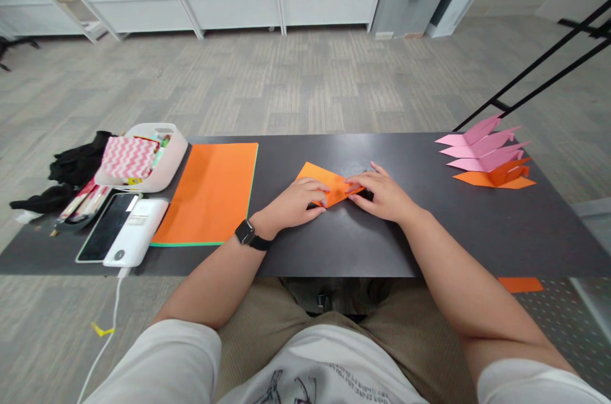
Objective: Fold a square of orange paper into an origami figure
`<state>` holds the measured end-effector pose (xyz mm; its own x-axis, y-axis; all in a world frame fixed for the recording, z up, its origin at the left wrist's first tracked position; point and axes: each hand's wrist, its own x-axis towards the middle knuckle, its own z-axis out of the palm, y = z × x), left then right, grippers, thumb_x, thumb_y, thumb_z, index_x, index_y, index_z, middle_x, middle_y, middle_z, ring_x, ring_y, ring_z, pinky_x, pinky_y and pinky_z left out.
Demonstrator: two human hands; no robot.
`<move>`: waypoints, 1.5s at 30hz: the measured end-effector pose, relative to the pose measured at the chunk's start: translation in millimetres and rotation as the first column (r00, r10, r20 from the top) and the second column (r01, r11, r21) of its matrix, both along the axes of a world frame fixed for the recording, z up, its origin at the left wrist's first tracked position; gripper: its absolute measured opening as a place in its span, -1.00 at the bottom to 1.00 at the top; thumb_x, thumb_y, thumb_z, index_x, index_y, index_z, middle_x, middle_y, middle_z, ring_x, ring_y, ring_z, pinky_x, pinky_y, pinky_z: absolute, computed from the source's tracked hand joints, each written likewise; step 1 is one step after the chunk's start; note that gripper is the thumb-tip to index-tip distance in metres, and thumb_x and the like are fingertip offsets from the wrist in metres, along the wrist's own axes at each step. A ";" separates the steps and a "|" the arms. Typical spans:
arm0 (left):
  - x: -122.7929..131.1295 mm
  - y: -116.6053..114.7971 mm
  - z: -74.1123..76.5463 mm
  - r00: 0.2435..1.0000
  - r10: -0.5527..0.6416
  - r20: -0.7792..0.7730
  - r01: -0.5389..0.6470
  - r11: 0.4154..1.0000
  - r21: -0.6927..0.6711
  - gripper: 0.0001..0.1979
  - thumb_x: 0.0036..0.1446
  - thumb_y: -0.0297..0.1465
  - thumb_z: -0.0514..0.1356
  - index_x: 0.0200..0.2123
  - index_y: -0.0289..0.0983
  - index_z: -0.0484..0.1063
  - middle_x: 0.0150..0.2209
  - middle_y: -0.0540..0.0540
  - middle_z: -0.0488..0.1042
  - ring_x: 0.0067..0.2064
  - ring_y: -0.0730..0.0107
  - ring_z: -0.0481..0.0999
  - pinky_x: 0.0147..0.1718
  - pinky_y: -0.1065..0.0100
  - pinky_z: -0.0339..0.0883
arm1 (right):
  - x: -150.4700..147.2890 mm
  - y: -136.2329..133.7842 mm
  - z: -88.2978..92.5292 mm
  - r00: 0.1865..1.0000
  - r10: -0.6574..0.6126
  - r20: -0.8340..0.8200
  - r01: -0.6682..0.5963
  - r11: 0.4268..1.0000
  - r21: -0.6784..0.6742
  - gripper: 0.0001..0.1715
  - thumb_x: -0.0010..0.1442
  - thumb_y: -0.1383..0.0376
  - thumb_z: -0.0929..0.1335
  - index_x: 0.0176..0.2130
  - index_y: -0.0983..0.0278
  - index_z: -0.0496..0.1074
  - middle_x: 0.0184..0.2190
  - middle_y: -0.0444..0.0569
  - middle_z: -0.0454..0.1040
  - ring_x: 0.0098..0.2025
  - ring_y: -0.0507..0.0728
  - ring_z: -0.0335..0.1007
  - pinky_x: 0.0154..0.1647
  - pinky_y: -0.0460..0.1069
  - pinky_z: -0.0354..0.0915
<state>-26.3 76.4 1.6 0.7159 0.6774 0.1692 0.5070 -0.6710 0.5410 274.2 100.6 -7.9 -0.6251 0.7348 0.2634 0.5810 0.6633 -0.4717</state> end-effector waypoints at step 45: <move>15.3 -10.3 -9.9 0.963 0.161 -0.215 -0.119 0.973 0.196 -0.61 0.54 -0.23 0.13 0.28 -0.14 0.59 0.35 -0.08 0.53 0.16 0.03 0.46 0.23 -0.06 0.35 | -31.4 -4.4 -11.9 0.968 -0.238 0.082 0.198 0.922 0.333 -0.74 0.42 0.28 0.39 0.02 0.07 0.65 0.15 0.00 0.61 0.27 0.34 0.40 0.57 0.50 -0.07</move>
